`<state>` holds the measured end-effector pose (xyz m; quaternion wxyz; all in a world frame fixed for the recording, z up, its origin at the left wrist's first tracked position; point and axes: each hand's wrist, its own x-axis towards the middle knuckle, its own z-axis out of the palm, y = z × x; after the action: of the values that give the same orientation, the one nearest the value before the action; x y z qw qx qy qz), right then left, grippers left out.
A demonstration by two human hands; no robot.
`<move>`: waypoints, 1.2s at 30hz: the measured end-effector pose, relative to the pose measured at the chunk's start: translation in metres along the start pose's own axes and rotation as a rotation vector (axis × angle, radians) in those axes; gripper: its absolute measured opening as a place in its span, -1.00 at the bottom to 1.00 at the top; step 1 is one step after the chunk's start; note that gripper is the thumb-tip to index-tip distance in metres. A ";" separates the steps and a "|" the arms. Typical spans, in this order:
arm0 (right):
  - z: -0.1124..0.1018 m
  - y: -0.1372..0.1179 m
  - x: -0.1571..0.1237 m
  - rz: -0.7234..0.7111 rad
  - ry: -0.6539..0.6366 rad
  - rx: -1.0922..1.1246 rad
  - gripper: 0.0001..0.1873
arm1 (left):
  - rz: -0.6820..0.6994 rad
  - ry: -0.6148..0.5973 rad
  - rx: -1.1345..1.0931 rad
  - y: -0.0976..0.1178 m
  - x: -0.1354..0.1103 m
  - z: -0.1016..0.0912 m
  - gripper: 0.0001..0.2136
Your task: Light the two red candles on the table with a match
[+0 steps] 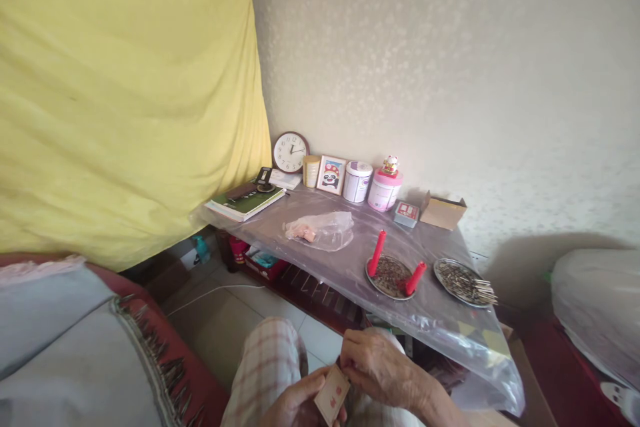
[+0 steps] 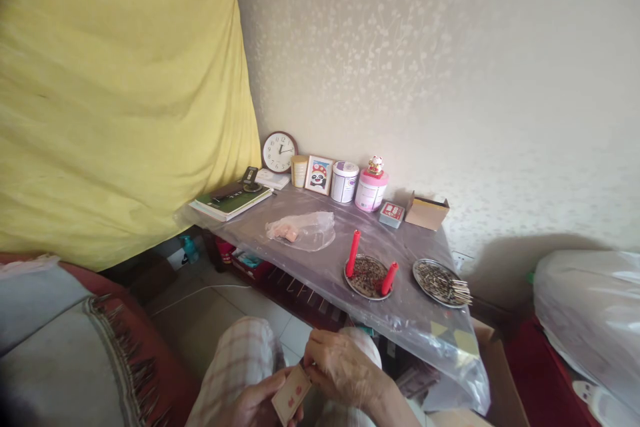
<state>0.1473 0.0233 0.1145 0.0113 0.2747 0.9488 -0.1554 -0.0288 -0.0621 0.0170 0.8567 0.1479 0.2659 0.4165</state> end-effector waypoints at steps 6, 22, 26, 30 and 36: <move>0.000 0.000 0.000 0.025 -0.006 0.007 -0.88 | 0.002 -0.004 -0.021 0.001 0.000 -0.001 -0.60; 0.001 0.000 -0.003 0.146 -0.013 0.027 -0.84 | -0.016 0.035 -0.074 -0.004 0.003 -0.011 -0.55; 0.003 0.007 -0.005 0.128 0.071 0.172 -0.79 | -0.004 0.037 -0.093 -0.003 0.003 -0.010 -0.51; 0.007 0.013 -0.008 0.102 0.182 0.360 -0.76 | 0.015 -0.011 -0.121 0.001 0.001 -0.005 -0.49; 0.003 0.016 -0.014 0.168 0.419 0.612 -0.85 | 0.103 -0.013 -0.104 0.014 -0.006 0.005 -0.56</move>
<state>0.1674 0.0286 0.1087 -0.2530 0.3683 0.8143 -0.3705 -0.0376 -0.0582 0.0294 0.8424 0.1195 0.2305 0.4723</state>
